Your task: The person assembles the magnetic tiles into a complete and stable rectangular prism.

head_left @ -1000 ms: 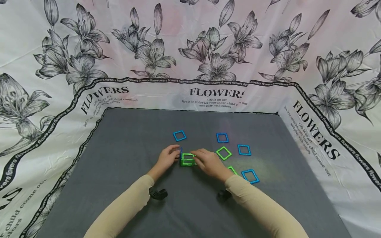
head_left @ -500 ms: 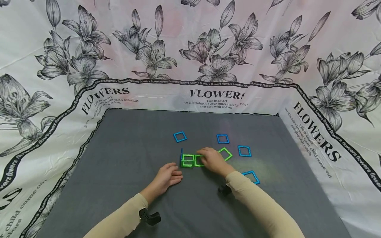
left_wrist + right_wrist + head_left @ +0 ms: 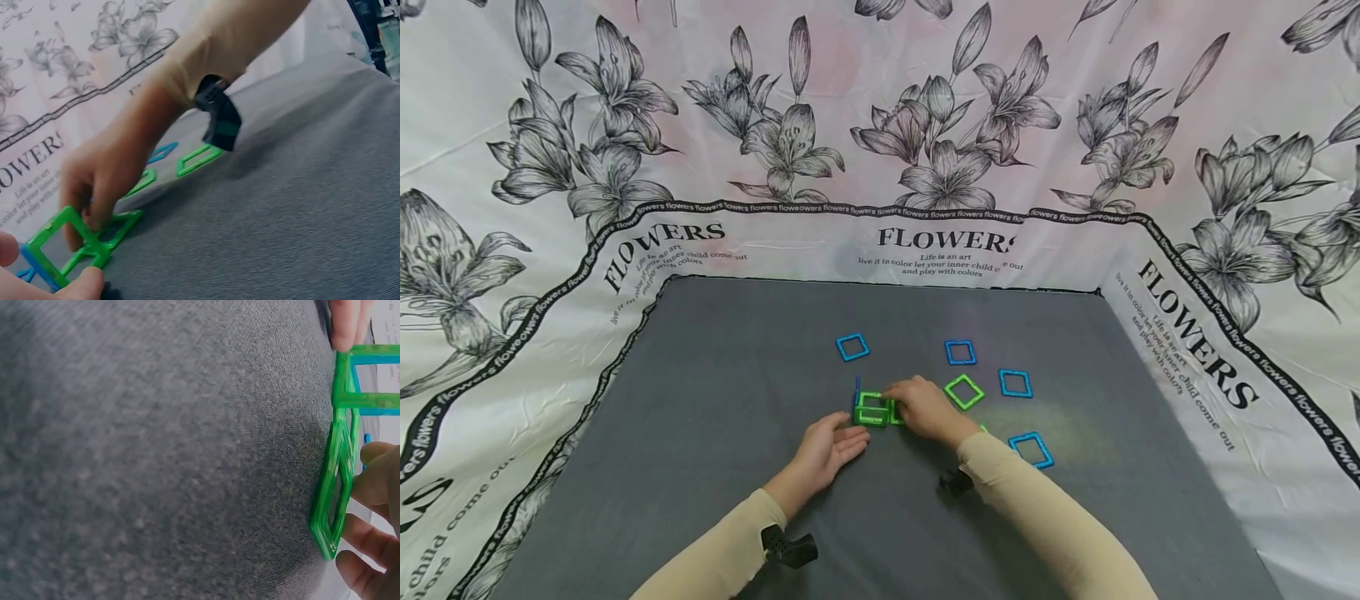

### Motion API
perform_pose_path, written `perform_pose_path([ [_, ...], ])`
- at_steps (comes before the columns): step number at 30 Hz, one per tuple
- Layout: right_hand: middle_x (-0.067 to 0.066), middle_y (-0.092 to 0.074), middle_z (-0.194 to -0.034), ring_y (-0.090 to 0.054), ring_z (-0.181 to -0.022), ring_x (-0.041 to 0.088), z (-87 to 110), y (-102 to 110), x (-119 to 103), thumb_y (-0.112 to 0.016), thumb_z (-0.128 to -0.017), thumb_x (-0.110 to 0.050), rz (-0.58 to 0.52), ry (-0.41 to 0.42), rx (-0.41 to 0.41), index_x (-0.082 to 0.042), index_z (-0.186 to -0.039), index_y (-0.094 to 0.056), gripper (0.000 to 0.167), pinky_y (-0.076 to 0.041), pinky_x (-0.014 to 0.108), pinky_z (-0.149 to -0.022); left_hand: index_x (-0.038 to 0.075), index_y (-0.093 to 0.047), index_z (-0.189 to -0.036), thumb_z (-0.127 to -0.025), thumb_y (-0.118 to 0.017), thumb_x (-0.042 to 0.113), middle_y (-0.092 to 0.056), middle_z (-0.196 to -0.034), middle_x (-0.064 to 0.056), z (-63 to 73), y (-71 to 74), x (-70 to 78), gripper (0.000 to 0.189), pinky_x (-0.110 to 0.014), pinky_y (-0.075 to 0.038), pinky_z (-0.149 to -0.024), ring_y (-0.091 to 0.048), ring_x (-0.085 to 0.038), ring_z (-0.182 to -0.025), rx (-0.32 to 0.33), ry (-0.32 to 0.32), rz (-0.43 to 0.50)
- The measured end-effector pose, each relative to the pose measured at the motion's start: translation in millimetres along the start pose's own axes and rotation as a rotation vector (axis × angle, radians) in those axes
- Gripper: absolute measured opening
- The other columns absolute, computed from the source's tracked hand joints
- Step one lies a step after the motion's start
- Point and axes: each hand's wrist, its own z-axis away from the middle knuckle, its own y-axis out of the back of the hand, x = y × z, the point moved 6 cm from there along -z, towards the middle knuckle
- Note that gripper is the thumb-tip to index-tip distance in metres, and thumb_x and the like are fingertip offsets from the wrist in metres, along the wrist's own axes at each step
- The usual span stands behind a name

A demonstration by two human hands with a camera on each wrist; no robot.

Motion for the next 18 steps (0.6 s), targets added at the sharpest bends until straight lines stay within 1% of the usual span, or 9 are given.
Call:
perform_pose_path([
  [2,0.012,-0.076,-0.117,-0.072,-0.107,0.03,2.3,1,-2,-0.056,-0.092,0.005,-0.003,0.002,-0.006,-0.006,-0.115,-0.078,0.034,-0.056,0.047,-0.092,-0.011,-0.009,-0.158,-0.109,-0.036,0.013,-0.03,-0.151,-0.048,-2.2,1.8,2.3,0.061,-0.058,-0.031,-0.121,-0.033,-0.057,-0.145,0.011,-0.006,0.011],
  [5,0.014,-0.075,-0.119,-0.071,-0.11,0.031,8.3,2,-5,-0.056,-0.092,0.005,-0.021,-0.002,-0.018,-0.005,-0.115,-0.077,0.033,-0.055,0.048,-0.095,-0.01,-0.007,-0.158,-0.109,-0.036,0.012,-0.029,-0.152,-0.048,-5.2,3.4,5.5,0.061,-0.058,-0.03,-0.121,-0.032,-0.057,-0.145,0.014,-0.008,0.015],
  [9,0.018,-0.073,-0.123,-0.069,-0.116,0.034,17.5,0,-9,-0.059,-0.091,0.004,-0.072,-0.028,-0.031,-0.002,-0.118,-0.075,0.032,-0.053,0.05,-0.1,-0.01,-0.008,-0.159,-0.109,-0.035,0.011,-0.028,-0.153,-0.048,-10.7,4.2,10.6,0.061,-0.058,-0.029,-0.122,-0.032,-0.057,-0.146,0.009,-0.015,-0.007],
  [13,0.019,-0.073,-0.121,-0.069,-0.114,0.035,25.4,-1,-14,-0.062,-0.091,0.002,-0.135,-0.068,-0.003,0.0,-0.118,-0.074,0.03,-0.055,0.049,-0.098,-0.011,-0.011,-0.159,-0.109,-0.036,0.013,-0.03,-0.153,-0.046,-19.7,3.4,16.6,0.061,-0.057,-0.031,-0.121,-0.034,-0.055,-0.146,0.019,-0.022,-0.062],
  [18,0.016,-0.074,-0.114,-0.071,-0.103,0.03,33.6,-1,-19,-0.066,-0.09,-0.001,-0.168,-0.14,0.06,-0.001,-0.116,-0.074,0.027,-0.058,0.046,-0.089,-0.011,-0.013,-0.159,-0.108,-0.04,0.014,-0.032,-0.154,-0.042,-30.2,-2.0,24.6,0.063,-0.055,-0.034,-0.12,-0.036,-0.052,-0.145,0.027,-0.03,-0.163],
])
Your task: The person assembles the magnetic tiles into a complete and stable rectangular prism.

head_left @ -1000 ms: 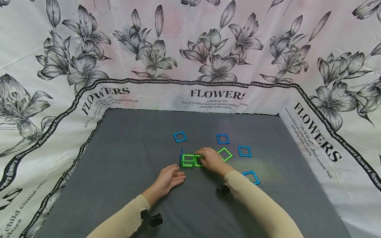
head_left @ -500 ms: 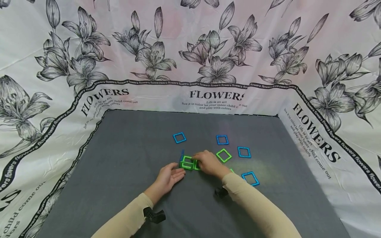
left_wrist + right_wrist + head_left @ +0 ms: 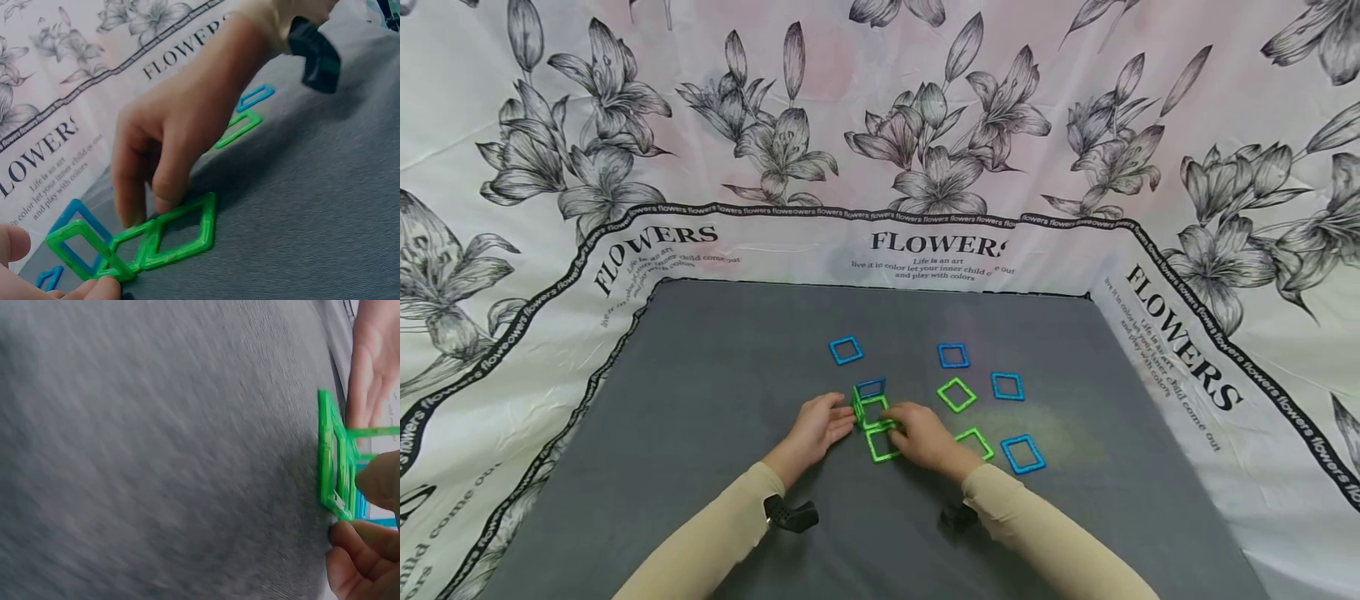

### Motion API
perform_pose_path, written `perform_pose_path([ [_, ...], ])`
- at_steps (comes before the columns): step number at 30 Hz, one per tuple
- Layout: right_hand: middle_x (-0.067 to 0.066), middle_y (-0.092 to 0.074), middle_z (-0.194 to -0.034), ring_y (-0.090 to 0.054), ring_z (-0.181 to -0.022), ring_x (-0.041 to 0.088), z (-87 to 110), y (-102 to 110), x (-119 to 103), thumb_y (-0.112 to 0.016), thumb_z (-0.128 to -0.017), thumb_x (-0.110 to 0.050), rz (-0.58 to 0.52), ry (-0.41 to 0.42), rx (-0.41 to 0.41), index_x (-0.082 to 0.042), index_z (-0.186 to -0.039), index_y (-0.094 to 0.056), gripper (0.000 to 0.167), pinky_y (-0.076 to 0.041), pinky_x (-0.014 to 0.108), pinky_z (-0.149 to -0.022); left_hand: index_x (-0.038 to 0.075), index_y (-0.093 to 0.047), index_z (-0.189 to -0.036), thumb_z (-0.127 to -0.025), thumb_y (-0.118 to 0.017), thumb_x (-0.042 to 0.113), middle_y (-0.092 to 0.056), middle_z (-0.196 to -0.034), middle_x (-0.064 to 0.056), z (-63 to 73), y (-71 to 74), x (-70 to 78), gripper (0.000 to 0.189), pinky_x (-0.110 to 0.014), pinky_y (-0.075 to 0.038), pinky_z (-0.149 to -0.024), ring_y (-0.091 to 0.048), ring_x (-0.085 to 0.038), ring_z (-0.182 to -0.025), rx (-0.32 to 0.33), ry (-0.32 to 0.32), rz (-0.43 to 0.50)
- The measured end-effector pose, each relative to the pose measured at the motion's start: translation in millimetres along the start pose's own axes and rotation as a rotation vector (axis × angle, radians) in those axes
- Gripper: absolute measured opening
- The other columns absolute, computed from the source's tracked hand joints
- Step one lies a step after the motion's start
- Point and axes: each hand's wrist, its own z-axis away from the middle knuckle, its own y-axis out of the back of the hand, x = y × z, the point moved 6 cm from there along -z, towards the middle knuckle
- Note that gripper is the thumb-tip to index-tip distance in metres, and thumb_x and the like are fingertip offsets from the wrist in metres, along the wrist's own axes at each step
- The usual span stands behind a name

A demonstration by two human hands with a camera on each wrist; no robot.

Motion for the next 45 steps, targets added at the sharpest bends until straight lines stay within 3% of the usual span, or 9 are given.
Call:
perform_pose_path([
  [12,0.012,-0.072,-0.112,-0.07,-0.101,0.029,13.3,-5,4,-0.075,-0.088,-0.009,0.008,-0.118,0.069,-0.005,-0.116,-0.075,0.029,-0.058,0.045,-0.087,-0.008,-0.03,-0.156,-0.105,-0.052,0.012,-0.048,-0.15,-0.033,-15.1,-14.2,6.1,0.059,-0.051,-0.045,-0.114,-0.054,-0.042,-0.136,0.041,-0.094,-0.246],
  [21,0.014,-0.07,-0.111,-0.069,-0.101,0.031,13.6,-4,6,-0.075,-0.087,-0.009,-0.008,-0.134,0.091,-0.004,-0.114,-0.075,0.028,-0.057,0.047,-0.088,-0.004,-0.052,-0.145,-0.1,-0.06,0.016,-0.062,-0.135,-0.024,-15.0,-15.3,6.3,0.049,-0.042,-0.057,-0.099,-0.067,-0.028,-0.111,0.088,-0.172,-0.431],
  [29,0.014,-0.07,-0.112,-0.069,-0.102,0.031,14.6,-5,7,-0.076,-0.088,-0.011,-0.001,-0.134,0.075,-0.004,-0.115,-0.075,0.028,-0.057,0.047,-0.087,-0.003,-0.057,-0.141,-0.101,-0.06,0.017,-0.065,-0.132,-0.023,-16.4,-15.5,3.0,0.044,-0.042,-0.058,-0.096,-0.068,-0.03,-0.112,0.085,-0.222,-0.505],
  [45,0.014,-0.07,-0.109,-0.068,-0.097,0.028,12.8,-2,8,-0.075,-0.089,-0.012,0.011,-0.069,0.056,-0.003,-0.116,-0.074,0.029,-0.057,0.044,-0.083,0.0,-0.064,-0.135,-0.102,-0.06,0.019,-0.069,-0.125,-0.019,-15.3,-14.2,3.1,0.038,-0.039,-0.059,-0.091,-0.069,-0.026,-0.11,0.104,-0.25,-0.564],
])
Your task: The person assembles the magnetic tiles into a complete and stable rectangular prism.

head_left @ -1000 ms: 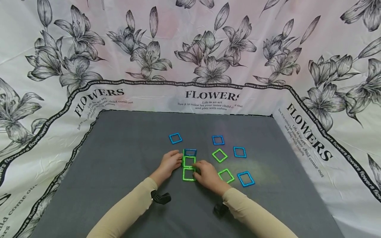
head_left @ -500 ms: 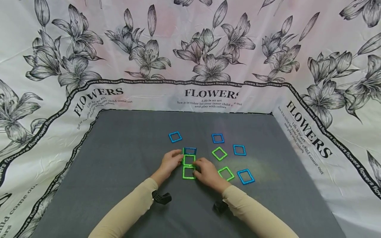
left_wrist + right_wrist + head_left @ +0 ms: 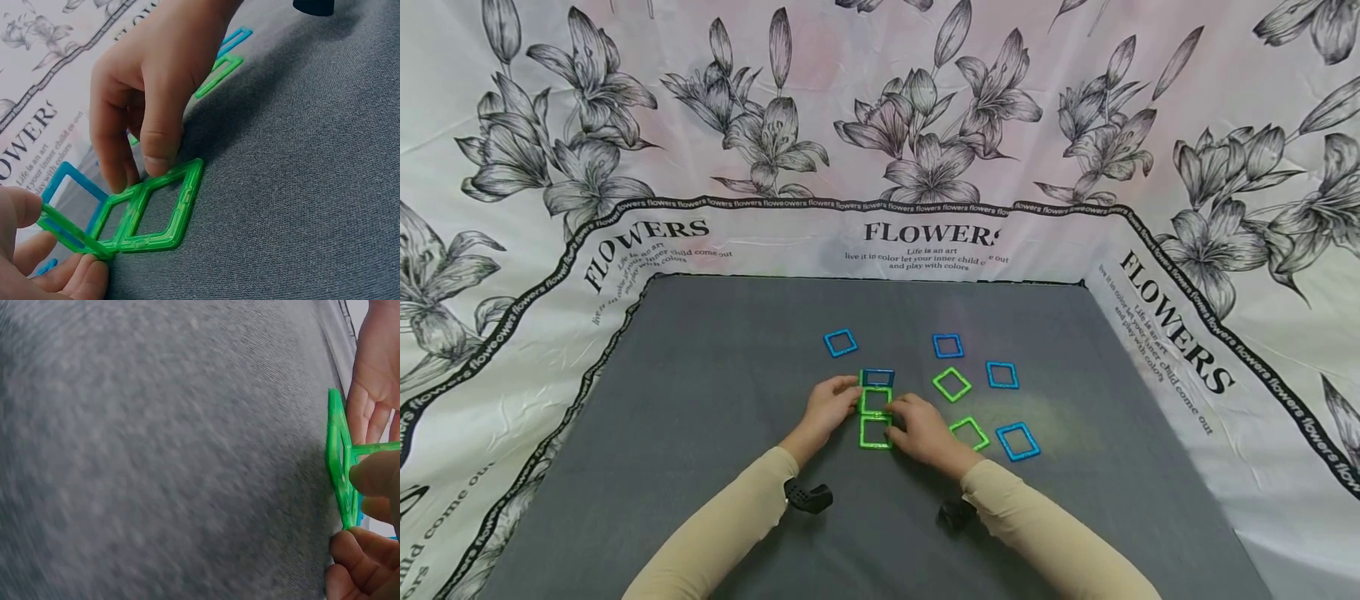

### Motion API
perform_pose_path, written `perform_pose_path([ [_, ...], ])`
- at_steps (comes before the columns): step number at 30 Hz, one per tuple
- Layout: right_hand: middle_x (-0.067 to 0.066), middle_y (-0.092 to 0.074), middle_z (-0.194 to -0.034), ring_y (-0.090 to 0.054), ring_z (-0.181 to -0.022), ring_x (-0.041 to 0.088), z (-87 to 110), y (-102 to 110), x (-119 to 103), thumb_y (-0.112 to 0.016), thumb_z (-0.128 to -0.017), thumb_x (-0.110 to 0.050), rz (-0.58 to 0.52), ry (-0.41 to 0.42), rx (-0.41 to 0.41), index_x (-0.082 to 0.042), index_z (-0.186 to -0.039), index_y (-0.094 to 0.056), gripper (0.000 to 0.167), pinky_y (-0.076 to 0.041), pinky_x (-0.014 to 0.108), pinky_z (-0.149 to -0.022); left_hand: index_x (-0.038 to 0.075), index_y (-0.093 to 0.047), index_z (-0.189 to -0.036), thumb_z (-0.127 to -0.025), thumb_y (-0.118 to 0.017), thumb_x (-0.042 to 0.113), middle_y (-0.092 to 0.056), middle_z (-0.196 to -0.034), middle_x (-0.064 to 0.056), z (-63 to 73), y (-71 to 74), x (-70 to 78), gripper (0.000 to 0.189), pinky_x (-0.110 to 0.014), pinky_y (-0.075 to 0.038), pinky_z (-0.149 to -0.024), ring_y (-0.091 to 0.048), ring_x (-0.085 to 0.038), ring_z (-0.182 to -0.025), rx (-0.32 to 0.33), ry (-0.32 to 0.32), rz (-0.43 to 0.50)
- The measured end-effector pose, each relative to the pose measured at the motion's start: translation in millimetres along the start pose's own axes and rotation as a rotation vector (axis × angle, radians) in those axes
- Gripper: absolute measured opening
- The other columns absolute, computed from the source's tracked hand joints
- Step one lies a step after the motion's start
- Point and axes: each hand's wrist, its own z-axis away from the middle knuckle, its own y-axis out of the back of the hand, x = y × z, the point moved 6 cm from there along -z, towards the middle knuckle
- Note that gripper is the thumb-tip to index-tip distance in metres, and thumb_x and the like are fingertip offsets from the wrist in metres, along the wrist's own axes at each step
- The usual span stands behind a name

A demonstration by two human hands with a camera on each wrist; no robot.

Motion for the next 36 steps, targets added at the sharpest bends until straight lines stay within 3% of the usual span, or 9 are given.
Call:
perform_pose_path([
  [6,0.017,-0.072,-0.111,-0.069,-0.1,0.031,-7.1,13,3,-0.072,-0.09,-0.011,-0.002,0.005,-0.026,0.001,-0.119,-0.072,0.031,-0.057,0.046,-0.086,0.0,-0.063,-0.135,-0.102,-0.06,0.019,-0.069,-0.125,-0.019,0.7,2.3,0.9,0.038,-0.04,-0.059,-0.091,-0.068,-0.027,-0.11,0.012,-0.006,0.001],
  [12,0.019,-0.073,-0.117,-0.07,-0.105,0.035,-14.7,42,31,-0.068,-0.094,-0.012,0.034,-0.168,0.009,0.001,-0.122,-0.072,0.032,-0.058,0.05,-0.088,0.0,-0.061,-0.138,-0.103,-0.059,0.018,-0.066,-0.13,-0.02,1.9,2.8,0.6,0.039,-0.042,-0.058,-0.094,-0.066,-0.031,-0.116,0.0,-0.017,0.006],
  [17,0.022,-0.071,-0.118,-0.065,-0.075,0.03,-14.8,67,78,-0.063,-0.094,-0.014,0.12,-0.324,0.099,-0.001,-0.125,-0.071,0.034,-0.051,0.042,-0.058,0.001,-0.061,-0.138,-0.103,-0.058,0.018,-0.066,-0.131,-0.02,2.4,2.6,0.0,0.039,-0.042,-0.058,-0.094,-0.066,-0.031,-0.117,-0.007,-0.019,0.014],
  [19,0.024,-0.07,-0.119,-0.061,-0.073,0.03,-13.0,77,98,-0.061,-0.095,-0.015,0.161,-0.409,0.114,-0.002,-0.128,-0.069,0.036,-0.048,0.042,-0.056,0.001,-0.061,-0.138,-0.103,-0.058,0.018,-0.066,-0.131,-0.02,2.3,2.2,0.1,0.039,-0.042,-0.058,-0.093,-0.066,-0.031,-0.116,-0.008,-0.022,0.013],
  [21,0.026,-0.067,-0.122,-0.063,-0.077,0.035,-9.8,86,116,-0.058,-0.097,-0.015,0.192,-0.504,0.111,-0.001,-0.132,-0.066,0.039,-0.051,0.046,-0.06,0.001,-0.062,-0.137,-0.103,-0.059,0.018,-0.066,-0.13,-0.02,2.5,2.0,0.4,0.038,-0.042,-0.058,-0.092,-0.066,-0.03,-0.115,-0.006,-0.023,0.009],
  [26,0.033,-0.057,-0.134,-0.062,-0.109,0.048,-1.1,97,145,-0.053,-0.1,-0.019,0.212,-0.675,0.029,0.0,-0.142,-0.056,0.047,-0.055,0.06,-0.081,0.003,-0.063,-0.137,-0.103,-0.059,0.019,-0.067,-0.13,-0.019,2.9,1.5,1.4,0.038,-0.042,-0.059,-0.091,-0.067,-0.029,-0.113,0.002,-0.016,-0.003],
  [30,0.036,-0.051,-0.139,-0.054,-0.121,0.054,4.3,94,153,-0.053,-0.101,-0.024,0.204,-0.724,-0.043,0.0,-0.147,-0.051,0.051,-0.05,0.066,-0.091,0.002,-0.063,-0.136,-0.103,-0.059,0.019,-0.067,-0.129,-0.019,2.0,0.3,1.5,0.038,-0.041,-0.059,-0.091,-0.067,-0.028,-0.112,0.009,-0.019,-0.013],
  [36,0.039,-0.048,-0.139,-0.05,-0.119,0.056,8.3,91,153,-0.053,-0.103,-0.027,0.215,-0.75,-0.071,0.0,-0.148,-0.05,0.053,-0.05,0.065,-0.089,0.003,-0.063,-0.136,-0.103,-0.06,0.019,-0.067,-0.13,-0.019,1.7,0.8,0.5,0.038,-0.041,-0.059,-0.092,-0.067,-0.029,-0.114,0.011,-0.013,-0.011],
])
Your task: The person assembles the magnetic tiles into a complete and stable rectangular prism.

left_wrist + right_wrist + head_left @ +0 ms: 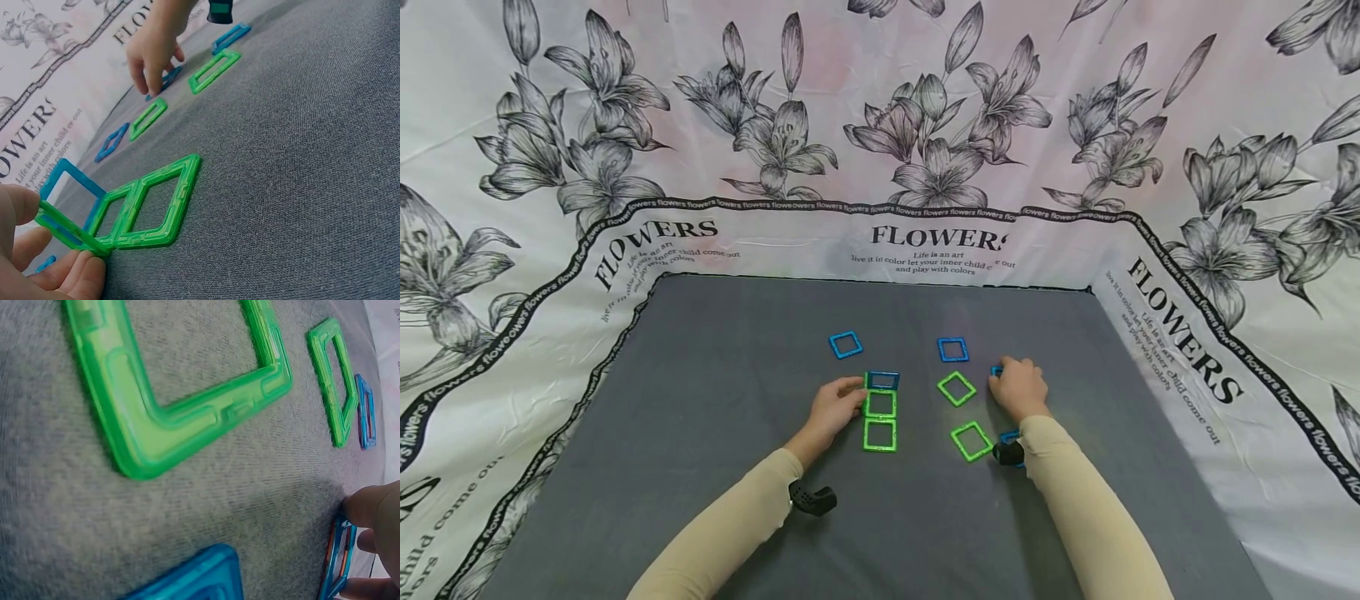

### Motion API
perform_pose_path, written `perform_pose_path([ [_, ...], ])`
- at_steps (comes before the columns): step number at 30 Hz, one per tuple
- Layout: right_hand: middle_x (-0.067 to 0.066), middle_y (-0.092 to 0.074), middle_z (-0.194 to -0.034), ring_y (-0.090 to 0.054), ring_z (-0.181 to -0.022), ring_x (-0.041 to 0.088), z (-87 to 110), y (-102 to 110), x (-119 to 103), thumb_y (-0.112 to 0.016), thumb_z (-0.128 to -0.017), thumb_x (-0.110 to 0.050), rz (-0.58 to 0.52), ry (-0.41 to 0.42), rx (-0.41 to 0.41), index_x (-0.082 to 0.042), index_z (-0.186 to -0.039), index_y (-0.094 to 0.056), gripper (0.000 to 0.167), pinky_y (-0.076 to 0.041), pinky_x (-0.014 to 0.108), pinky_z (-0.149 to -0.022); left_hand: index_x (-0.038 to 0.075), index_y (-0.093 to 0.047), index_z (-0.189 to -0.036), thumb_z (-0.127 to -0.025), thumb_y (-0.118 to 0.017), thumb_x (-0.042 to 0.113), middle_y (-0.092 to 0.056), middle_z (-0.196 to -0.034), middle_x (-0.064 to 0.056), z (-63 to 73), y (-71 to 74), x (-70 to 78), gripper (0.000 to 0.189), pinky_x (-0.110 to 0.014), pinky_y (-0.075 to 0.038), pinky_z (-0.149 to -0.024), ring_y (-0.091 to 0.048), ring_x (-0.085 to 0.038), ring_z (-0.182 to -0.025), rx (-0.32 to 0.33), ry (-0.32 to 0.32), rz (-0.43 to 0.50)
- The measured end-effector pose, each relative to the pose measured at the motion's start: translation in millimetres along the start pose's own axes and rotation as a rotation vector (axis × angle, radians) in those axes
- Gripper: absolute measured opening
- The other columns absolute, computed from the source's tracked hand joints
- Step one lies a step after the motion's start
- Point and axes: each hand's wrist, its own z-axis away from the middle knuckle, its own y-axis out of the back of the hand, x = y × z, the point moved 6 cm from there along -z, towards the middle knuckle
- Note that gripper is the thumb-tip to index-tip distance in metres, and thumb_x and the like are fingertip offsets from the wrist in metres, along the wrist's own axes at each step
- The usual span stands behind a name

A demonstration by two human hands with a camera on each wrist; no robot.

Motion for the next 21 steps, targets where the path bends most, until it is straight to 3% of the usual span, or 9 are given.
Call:
perform_pose_path([
  [9,0.037,-0.051,-0.136,-0.052,-0.118,0.056,-0.1,0,2,-0.053,-0.102,-0.029,0.019,-0.009,0.008,-0.001,-0.145,-0.054,0.051,-0.051,0.066,-0.088,0.004,-0.064,-0.136,-0.103,-0.059,0.02,-0.067,-0.131,-0.018,-0.8,-0.2,-1.5,0.038,-0.041,-0.059,-0.092,-0.067,-0.029,-0.116,-0.001,-0.003,-0.004],
  [14,0.037,-0.057,-0.132,-0.057,-0.114,0.056,0.6,0,1,-0.054,-0.1,-0.026,0.036,0.028,0.023,0.001,-0.141,-0.058,0.049,-0.053,0.064,-0.089,0.004,-0.064,-0.136,-0.103,-0.059,0.02,-0.067,-0.131,-0.018,-0.5,-0.3,-0.6,0.038,-0.041,-0.059,-0.091,-0.067,-0.028,-0.114,-0.003,-0.016,-0.014],
  [21,0.031,-0.066,-0.128,-0.068,-0.088,0.045,4.0,13,-4,-0.048,-0.097,-0.016,-0.004,0.098,0.053,0.004,-0.138,-0.06,0.046,-0.057,0.055,-0.079,0.004,-0.064,-0.136,-0.103,-0.059,0.021,-0.067,-0.131,-0.018,-0.1,0.3,0.1,0.038,-0.04,-0.059,-0.09,-0.068,-0.026,-0.111,-0.007,-0.022,-0.029],
])
